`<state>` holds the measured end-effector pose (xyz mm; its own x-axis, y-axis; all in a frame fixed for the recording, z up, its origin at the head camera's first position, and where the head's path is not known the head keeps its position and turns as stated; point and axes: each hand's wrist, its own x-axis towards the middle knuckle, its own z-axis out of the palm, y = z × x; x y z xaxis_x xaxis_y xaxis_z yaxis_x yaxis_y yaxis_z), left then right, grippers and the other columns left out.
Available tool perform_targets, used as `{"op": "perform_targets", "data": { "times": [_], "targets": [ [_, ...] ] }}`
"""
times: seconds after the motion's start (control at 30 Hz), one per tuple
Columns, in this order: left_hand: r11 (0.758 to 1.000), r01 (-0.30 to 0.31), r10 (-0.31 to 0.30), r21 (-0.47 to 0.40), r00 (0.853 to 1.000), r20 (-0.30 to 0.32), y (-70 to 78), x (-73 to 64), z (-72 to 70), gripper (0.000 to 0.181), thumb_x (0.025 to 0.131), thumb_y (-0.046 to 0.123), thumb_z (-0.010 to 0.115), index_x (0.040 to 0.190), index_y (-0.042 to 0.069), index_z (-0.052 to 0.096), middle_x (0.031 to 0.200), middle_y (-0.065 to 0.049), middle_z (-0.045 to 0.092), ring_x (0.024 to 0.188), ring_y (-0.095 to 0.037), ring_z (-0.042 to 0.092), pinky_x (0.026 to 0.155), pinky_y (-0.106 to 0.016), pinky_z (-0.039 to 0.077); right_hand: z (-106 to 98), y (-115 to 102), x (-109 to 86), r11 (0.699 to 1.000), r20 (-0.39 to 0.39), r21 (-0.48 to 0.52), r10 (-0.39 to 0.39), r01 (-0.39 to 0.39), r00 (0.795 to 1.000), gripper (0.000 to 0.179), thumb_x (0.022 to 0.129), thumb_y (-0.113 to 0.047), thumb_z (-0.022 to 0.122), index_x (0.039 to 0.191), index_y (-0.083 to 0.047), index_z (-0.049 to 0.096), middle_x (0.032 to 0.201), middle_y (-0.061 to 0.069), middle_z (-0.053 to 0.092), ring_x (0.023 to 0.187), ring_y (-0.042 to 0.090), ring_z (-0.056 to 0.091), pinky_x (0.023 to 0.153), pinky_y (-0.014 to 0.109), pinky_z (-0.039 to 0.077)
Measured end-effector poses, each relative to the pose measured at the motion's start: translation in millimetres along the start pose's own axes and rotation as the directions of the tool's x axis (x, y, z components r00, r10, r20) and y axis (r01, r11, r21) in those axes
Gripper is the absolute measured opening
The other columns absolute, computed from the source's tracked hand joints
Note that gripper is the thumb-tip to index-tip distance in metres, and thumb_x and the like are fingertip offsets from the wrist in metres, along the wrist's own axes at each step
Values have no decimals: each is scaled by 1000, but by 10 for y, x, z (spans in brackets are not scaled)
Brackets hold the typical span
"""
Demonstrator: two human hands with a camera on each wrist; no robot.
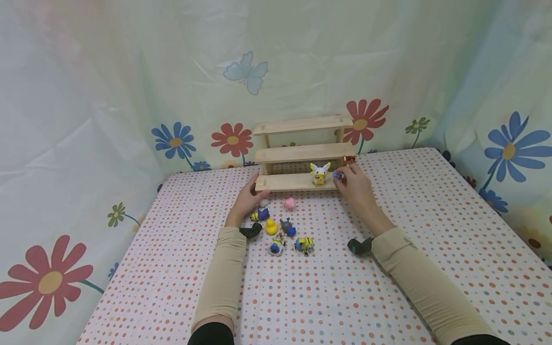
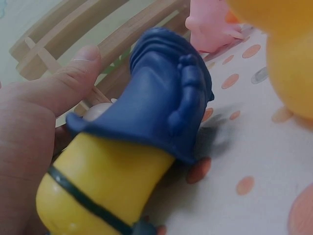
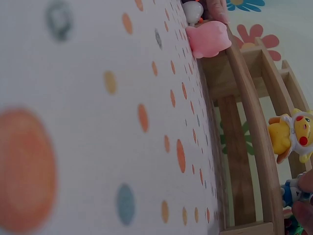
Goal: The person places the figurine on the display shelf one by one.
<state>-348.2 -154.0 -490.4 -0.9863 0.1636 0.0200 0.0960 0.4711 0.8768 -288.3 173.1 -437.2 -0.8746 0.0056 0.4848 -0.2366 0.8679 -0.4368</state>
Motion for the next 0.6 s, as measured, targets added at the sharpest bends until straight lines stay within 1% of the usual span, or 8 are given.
{"op": "perform_targets", "data": {
  "times": [0.13,0.27,0.37,0.43,0.5,0.53,0.57,0.6],
  "targets": [
    [1000,-1,1,3,1000,0,2,-1,-3,99,76,64,66,154,25,18,152,-8,36,139,-24,36,114,-41,29,2,-4,5,1000,-9,-3,7,-7,1000,24,88,-10,65,111,-3,60,106,14,53,87,26,59,72,38,54],
    [1000,2,-2,16,1000,-2,11,-9,-5,99,77,64,65,154,24,17,153,-7,35,139,-24,35,114,-42,28,-5,-7,6,1000,-29,-8,-11,11,1000,26,87,-10,66,112,-3,60,104,14,52,85,26,59,70,37,54],
    [1000,3,-3,17,1000,-3,22,-14,-8,98,77,63,65,154,24,18,152,-8,35,139,-25,35,114,-43,28,-25,-15,3,999,-70,9,-43,43,997,23,88,-11,65,109,-2,61,103,14,53,84,26,61,70,37,55],
    [1000,6,-6,13,1000,-1,25,-15,-8,98,77,63,66,154,24,17,153,-8,35,140,-25,34,115,-43,28,-48,-23,0,996,-124,36,-75,80,989,21,88,-10,64,107,-1,62,101,14,56,82,26,63,69,38,56],
    [1000,10,-10,12,1000,1,28,-16,-8,98,77,63,66,154,24,17,153,-8,35,140,-24,34,115,-43,28,-84,-35,3,987,-215,70,-126,144,969,17,89,-8,61,103,1,63,98,15,59,79,26,64,67,37,56],
    [1000,12,-12,12,1000,2,29,-15,-7,98,77,63,65,154,24,17,153,-8,35,140,-24,34,115,-42,28,-106,-44,0,980,-270,88,-148,177,951,16,89,-7,59,101,2,63,94,15,62,76,26,65,64,36,56],
    [1000,12,-12,13,1000,3,27,-15,-8,99,77,63,65,154,24,17,153,-8,35,140,-24,34,115,-42,28,-133,-56,0,970,-334,107,-172,219,927,14,88,-5,58,99,3,63,90,16,64,72,26,65,62,35,55],
    [1000,12,-12,14,1000,4,27,-14,-8,99,77,63,65,154,24,17,153,-7,35,140,-24,34,115,-42,28,-160,-69,0,956,-399,129,-195,265,896,14,88,-4,57,97,4,63,85,16,65,68,25,64,60,31,54]
  ]
}}
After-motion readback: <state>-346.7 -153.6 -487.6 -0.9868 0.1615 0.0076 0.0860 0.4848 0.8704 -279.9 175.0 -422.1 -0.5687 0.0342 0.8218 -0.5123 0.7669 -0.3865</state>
